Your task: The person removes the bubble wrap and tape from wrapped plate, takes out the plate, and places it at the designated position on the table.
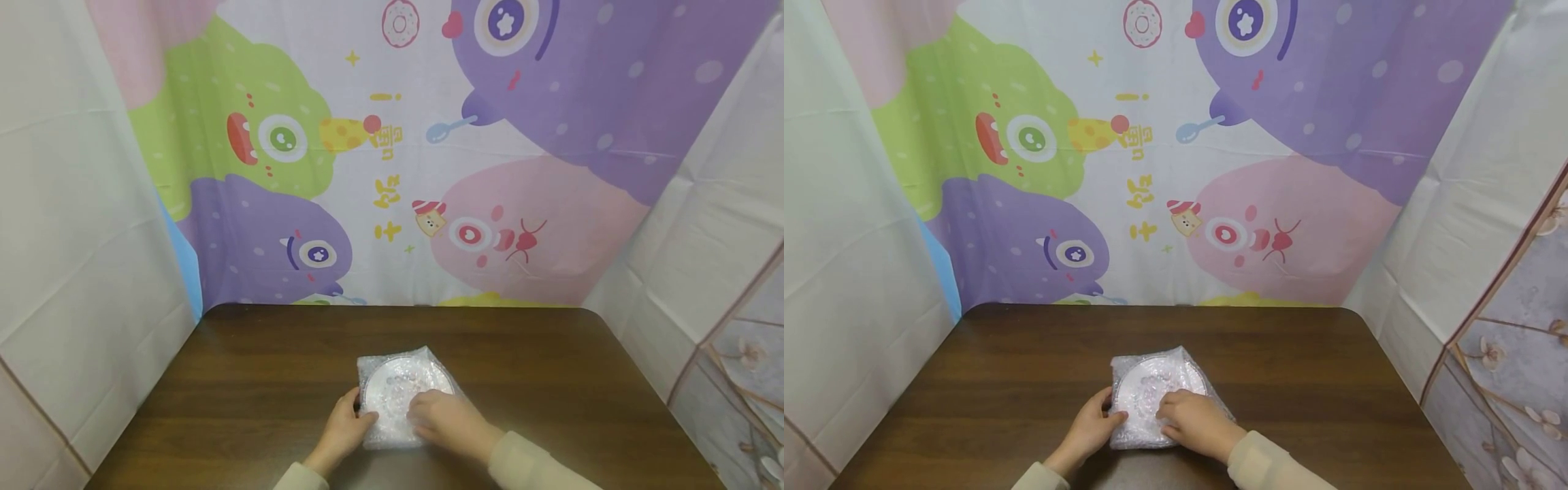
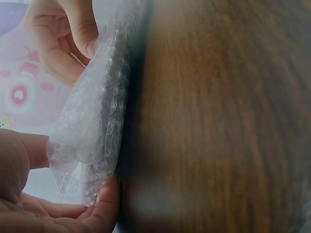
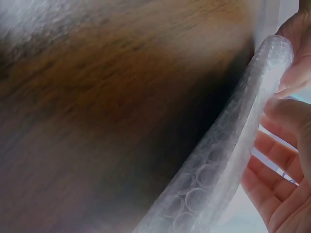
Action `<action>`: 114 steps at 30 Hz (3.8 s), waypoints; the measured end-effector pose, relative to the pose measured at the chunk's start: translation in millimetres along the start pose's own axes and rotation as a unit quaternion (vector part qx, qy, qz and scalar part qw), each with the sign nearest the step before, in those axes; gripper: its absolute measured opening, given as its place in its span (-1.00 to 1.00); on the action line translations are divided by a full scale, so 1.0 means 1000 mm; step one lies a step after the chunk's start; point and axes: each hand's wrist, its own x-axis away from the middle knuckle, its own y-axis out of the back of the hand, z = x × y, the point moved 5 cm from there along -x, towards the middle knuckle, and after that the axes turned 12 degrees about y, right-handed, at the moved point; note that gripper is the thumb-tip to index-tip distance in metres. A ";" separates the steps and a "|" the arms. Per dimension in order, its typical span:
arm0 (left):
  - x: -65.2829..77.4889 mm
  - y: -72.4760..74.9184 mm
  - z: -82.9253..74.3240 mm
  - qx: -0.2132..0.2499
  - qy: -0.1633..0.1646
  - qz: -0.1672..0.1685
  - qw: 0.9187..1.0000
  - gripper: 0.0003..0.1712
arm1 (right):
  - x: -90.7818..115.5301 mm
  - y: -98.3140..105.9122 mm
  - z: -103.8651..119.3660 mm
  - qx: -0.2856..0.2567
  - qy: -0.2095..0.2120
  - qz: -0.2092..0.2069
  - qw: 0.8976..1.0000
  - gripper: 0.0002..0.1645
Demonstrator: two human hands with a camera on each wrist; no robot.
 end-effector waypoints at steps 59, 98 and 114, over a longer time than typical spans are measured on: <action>-0.001 -0.001 0.006 0.008 0.007 0.004 1.000 -0.27 | 0.003 0.004 0.004 0.017 0.104 -0.044 0.993 -0.76; -0.001 -0.001 0.006 0.011 0.015 0.010 1.000 -0.27 | -0.002 0.003 -0.015 -0.177 -0.018 -0.030 0.984 -0.81; -0.001 -0.001 0.005 0.018 0.017 0.012 1.000 -0.25 | -0.001 -0.008 -0.035 -0.320 -0.087 -0.039 0.942 -0.87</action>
